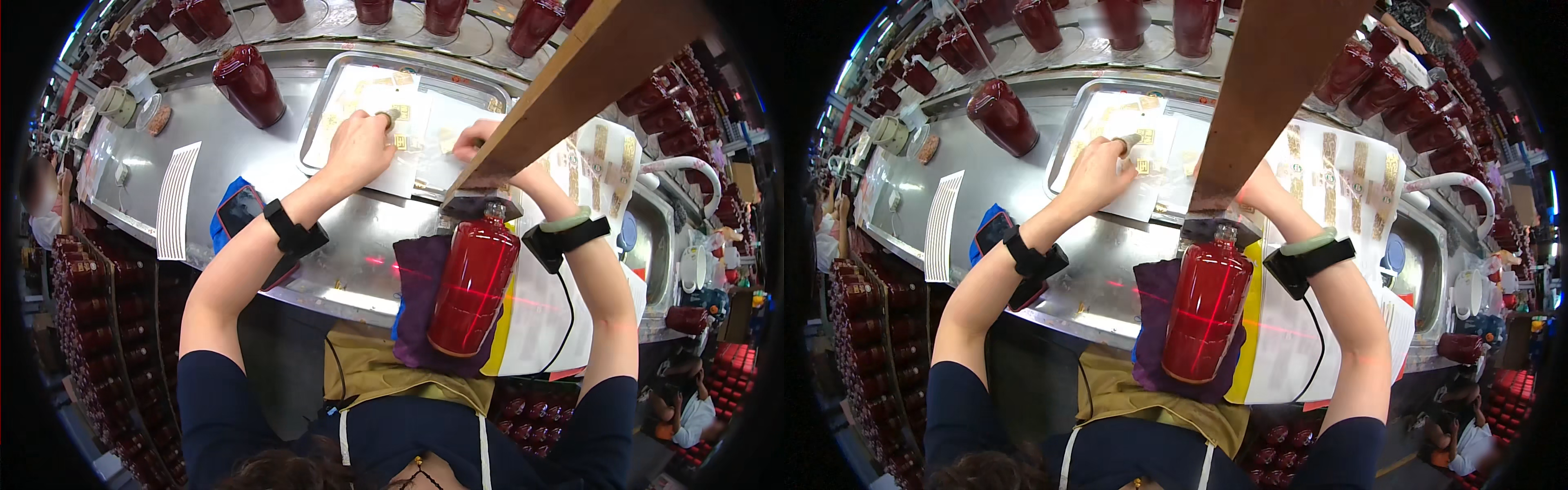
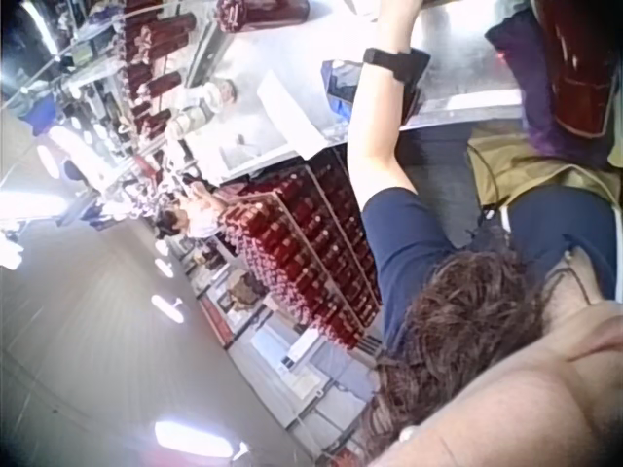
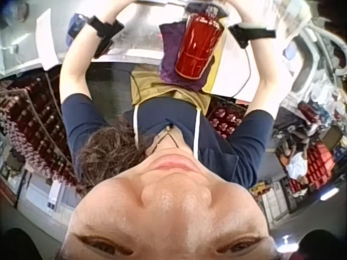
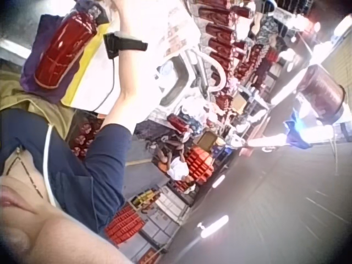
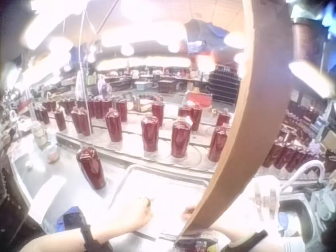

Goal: The recorder is carefully applying decorative gold labels and seals to red liquor bottles at a factory assembly line workstation.

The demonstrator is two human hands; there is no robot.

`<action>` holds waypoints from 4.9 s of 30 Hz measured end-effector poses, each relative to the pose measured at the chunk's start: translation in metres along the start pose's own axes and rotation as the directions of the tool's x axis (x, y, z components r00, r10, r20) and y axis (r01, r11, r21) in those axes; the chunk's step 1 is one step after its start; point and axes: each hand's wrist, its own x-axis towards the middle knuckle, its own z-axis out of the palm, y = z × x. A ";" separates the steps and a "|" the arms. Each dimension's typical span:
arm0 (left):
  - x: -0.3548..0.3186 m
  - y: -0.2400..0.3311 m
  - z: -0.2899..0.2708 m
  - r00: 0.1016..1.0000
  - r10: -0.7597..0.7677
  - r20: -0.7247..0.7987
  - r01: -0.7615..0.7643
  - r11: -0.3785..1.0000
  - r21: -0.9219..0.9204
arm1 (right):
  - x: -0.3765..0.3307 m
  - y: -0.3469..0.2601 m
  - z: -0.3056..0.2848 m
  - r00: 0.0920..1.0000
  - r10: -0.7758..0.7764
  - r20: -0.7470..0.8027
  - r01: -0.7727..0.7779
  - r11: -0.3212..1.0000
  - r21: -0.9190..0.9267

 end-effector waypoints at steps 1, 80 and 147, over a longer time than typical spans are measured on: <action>-0.002 0.002 -0.006 0.999 -0.008 0.045 0.006 0.999 0.043 | -0.003 -0.003 0.002 0.985 -0.006 0.171 0.028 0.992 -0.125; -0.146 0.145 -0.008 0.944 -0.002 0.331 0.329 0.125 -0.936 | -0.121 -0.155 -0.005 0.619 0.772 -0.143 -0.489 0.522 0.699; -0.133 0.149 -0.012 0.881 -0.114 0.460 0.450 -0.103 -0.887 | -0.146 -0.183 0.002 0.591 0.799 -0.107 -0.456 0.441 0.773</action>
